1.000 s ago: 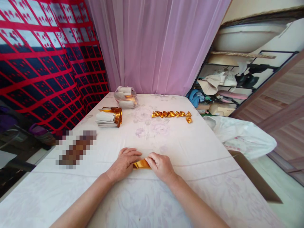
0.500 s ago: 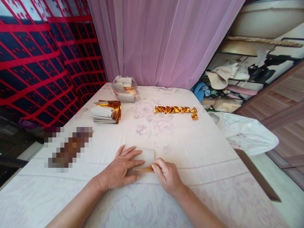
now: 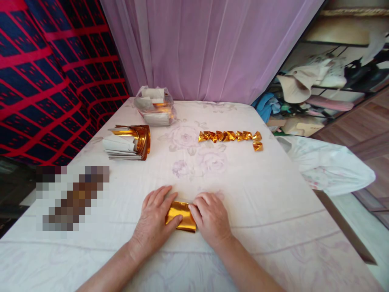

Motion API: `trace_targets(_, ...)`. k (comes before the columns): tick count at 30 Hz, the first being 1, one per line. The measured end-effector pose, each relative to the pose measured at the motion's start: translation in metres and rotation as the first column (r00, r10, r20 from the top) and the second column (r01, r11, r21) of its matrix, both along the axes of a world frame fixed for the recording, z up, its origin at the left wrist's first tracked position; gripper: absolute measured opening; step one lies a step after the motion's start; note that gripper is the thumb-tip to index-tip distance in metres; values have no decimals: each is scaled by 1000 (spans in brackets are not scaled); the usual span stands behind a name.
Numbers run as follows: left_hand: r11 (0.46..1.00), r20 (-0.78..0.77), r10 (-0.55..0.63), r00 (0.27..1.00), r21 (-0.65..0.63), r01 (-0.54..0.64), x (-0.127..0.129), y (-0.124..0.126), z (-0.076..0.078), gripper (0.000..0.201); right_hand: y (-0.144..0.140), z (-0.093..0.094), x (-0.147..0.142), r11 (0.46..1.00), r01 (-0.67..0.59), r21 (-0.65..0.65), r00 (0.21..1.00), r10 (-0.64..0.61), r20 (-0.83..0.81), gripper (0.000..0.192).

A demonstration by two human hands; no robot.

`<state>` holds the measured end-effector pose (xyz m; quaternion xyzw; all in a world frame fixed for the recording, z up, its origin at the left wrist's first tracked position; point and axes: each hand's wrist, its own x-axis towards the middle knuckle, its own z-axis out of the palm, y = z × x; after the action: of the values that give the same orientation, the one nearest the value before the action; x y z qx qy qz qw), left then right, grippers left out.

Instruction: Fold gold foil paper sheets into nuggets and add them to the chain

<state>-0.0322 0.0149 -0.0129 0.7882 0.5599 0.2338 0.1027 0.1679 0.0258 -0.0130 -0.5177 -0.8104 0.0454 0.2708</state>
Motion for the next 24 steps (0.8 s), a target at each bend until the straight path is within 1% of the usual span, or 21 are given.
trace_targets(5,995,-71,-66,995,-74,61,2,13,10,40,-2,-1,3,1000,10,-30,1000,-10,-23,16)
trace_targets(8,990,-72,-74,995,-126,65,6,18,15,31,-4,-2,4,999,37,-33,999,-38,-33,3)
trace_targets(9,987,-70,-71,995,-149,60,8,19,16,28,-5,-2,5,998,56,-31,998,-56,-31,6)
trace_targets(11,979,-59,-72,996,-193,59,10,20,17,22,-7,-2,6,995,94,-31,995,-94,-29,20)
trace_targets(12,977,-47,-76,996,-203,65,11,20,17,19,-8,-2,6,994,101,-39,994,-102,-29,23)
trace_targets(16,981,40,-114,993,-154,118,14,16,15,10,-8,-4,9,997,38,-74,995,-44,-84,15)
trace_targets(19,978,113,-139,984,-137,154,15,11,14,10,-5,-6,12,999,-15,-47,981,6,-192,9)
trace_targets(22,986,196,-93,976,-120,119,16,6,14,13,-2,-7,16,997,-74,8,943,73,-324,3)
trace_targets(24,989,289,-28,957,-128,68,17,3,13,25,0,-8,18,994,-113,9,916,108,-388,2)
